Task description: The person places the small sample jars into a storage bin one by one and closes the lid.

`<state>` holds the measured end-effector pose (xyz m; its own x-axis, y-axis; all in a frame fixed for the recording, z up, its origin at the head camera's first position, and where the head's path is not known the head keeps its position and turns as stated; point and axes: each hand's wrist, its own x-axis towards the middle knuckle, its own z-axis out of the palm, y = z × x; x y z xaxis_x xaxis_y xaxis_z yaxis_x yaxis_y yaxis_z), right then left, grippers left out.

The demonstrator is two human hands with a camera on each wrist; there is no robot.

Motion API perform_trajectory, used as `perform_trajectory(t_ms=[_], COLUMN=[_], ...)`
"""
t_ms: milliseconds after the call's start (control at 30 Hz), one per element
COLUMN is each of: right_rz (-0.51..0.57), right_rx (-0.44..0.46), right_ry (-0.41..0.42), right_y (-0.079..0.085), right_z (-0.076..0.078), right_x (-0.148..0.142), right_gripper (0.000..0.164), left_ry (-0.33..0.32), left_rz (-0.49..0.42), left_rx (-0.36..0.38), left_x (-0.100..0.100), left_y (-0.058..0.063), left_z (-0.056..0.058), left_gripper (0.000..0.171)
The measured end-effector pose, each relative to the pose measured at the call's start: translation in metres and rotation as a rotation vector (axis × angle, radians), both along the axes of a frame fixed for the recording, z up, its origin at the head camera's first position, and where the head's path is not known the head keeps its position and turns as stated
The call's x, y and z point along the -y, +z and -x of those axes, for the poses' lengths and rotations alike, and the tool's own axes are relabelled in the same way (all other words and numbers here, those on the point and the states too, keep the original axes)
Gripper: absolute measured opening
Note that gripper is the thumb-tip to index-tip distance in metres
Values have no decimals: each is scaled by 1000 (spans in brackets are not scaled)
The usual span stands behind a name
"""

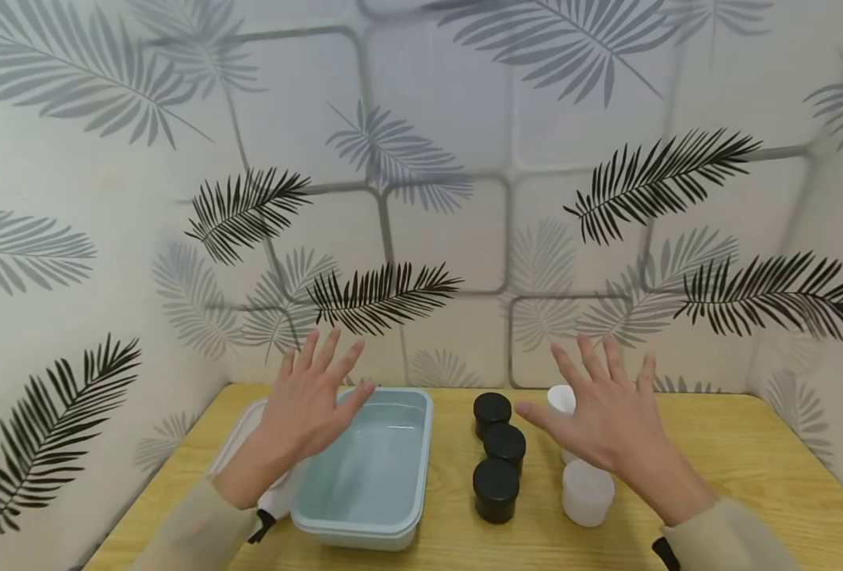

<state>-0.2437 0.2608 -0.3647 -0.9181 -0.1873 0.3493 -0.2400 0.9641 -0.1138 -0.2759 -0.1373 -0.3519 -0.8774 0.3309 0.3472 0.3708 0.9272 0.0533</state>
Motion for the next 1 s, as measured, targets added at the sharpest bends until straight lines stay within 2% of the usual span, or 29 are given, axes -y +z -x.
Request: perform_trajectory(t_ms=[267,400,600,767,1000], right_rz=[-7,-1,74,111,149], right_rx=[-24,-33,-83,-77,-76], right_ry=[17,24,101,125,118], right_y=[-6,-13,-19,-25,-37], right_z=[-19,-28,-37,-45,-58], right_x=[-3,-7,-13,-19,-30], right_gripper=[99,99,99,103,113], left_ry=[-19,-24,-47,-40,-61], left_rz=[-22,-49,-102,-119,-181], left_rx=[1,23,23,-2,5], left_x=[7,9,14,24,38], left_y=[-10,-15,-21,-27,-39], left_z=[-25,-38,-52,-64,-81], left_gripper=[75,77,81,85,90])
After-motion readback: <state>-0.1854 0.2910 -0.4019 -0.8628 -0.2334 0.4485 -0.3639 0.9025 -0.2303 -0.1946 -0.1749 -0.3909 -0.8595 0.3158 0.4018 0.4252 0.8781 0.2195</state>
